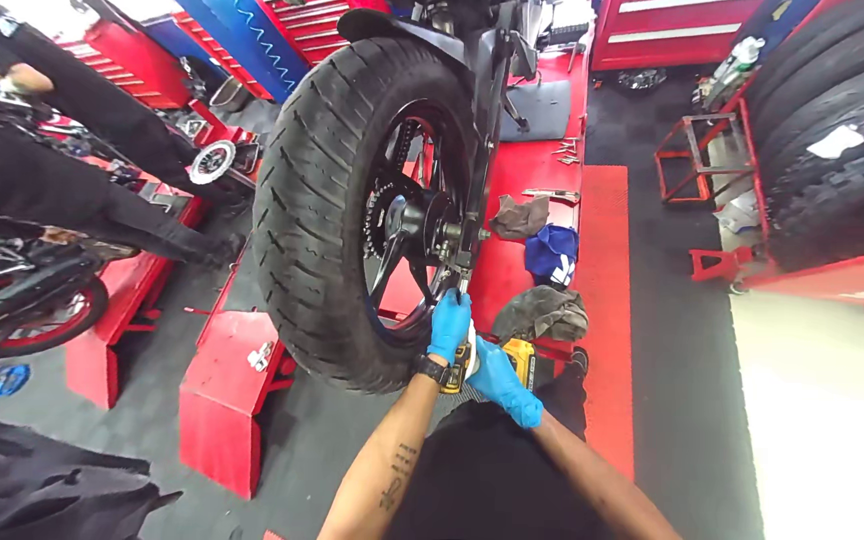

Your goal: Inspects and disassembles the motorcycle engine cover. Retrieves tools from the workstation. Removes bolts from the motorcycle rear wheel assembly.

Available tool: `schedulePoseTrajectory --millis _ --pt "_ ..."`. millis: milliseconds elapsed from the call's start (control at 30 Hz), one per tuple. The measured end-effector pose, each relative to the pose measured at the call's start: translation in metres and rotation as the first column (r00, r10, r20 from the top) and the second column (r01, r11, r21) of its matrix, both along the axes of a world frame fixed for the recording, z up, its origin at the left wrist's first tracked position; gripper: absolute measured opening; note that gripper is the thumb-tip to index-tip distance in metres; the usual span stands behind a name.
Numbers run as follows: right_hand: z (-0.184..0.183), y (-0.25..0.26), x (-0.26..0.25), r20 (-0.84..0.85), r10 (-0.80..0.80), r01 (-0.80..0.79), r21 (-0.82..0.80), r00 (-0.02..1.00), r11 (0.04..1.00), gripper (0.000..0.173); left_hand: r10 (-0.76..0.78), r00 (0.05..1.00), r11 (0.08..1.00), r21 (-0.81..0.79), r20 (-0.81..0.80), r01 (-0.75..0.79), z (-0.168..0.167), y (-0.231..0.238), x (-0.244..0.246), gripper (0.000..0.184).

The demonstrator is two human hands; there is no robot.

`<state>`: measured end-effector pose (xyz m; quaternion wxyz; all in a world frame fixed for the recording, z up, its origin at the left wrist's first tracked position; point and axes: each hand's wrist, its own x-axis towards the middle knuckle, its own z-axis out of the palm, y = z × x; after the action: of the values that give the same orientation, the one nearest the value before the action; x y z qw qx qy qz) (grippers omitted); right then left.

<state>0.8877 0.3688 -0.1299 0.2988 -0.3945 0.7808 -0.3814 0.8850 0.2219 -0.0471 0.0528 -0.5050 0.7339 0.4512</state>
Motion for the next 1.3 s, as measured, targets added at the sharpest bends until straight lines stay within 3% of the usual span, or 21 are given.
schedulePoseTrajectory --millis 333,567,833,933,1067,1133,1233,1300 --pt "-0.007 0.001 -0.004 -0.072 0.005 -0.009 -0.05 0.997 0.999 0.043 -0.016 0.999 0.999 -0.03 0.028 0.017 -0.005 0.002 -0.001 0.041" --pt "-0.004 0.007 -0.006 -0.046 0.043 -0.042 0.016 0.998 0.999 0.05 -0.021 0.999 0.999 -0.039 0.046 0.023 -0.005 0.008 0.006 0.041" --pt "-0.007 0.059 0.018 -0.011 0.141 -0.137 0.152 0.99 0.979 0.058 0.022 1.0 0.973 0.229 0.002 -0.022 -0.025 0.039 0.045 0.034" --pt "-0.009 0.067 0.008 -0.033 0.14 -0.131 0.201 0.99 0.971 0.057 0.11 0.989 0.969 0.231 -0.097 -0.085 -0.032 0.04 0.04 0.044" --pt "-0.008 0.062 -0.034 -0.084 0.162 -0.13 0.301 0.983 0.945 0.052 0.233 0.858 0.973 0.12 -0.459 -0.2 -0.02 0.018 0.007 0.067" --pt "-0.007 0.05 -0.061 -0.109 0.188 -0.135 0.375 0.976 0.917 0.055 0.228 0.824 0.968 0.028 -0.518 -0.25 -0.022 0.007 -0.016 0.065" --pt "-0.014 0.029 -0.1 -0.143 0.223 -0.134 0.464 0.964 0.876 0.057 0.188 0.922 0.916 -0.278 -0.338 -0.289 -0.031 0.001 -0.044 0.039" --pt "-0.022 0.018 -0.12 -0.161 0.235 -0.132 0.479 0.959 0.868 0.054 0.15 0.968 0.885 -0.408 -0.203 -0.223 -0.034 0.001 -0.044 0.036"
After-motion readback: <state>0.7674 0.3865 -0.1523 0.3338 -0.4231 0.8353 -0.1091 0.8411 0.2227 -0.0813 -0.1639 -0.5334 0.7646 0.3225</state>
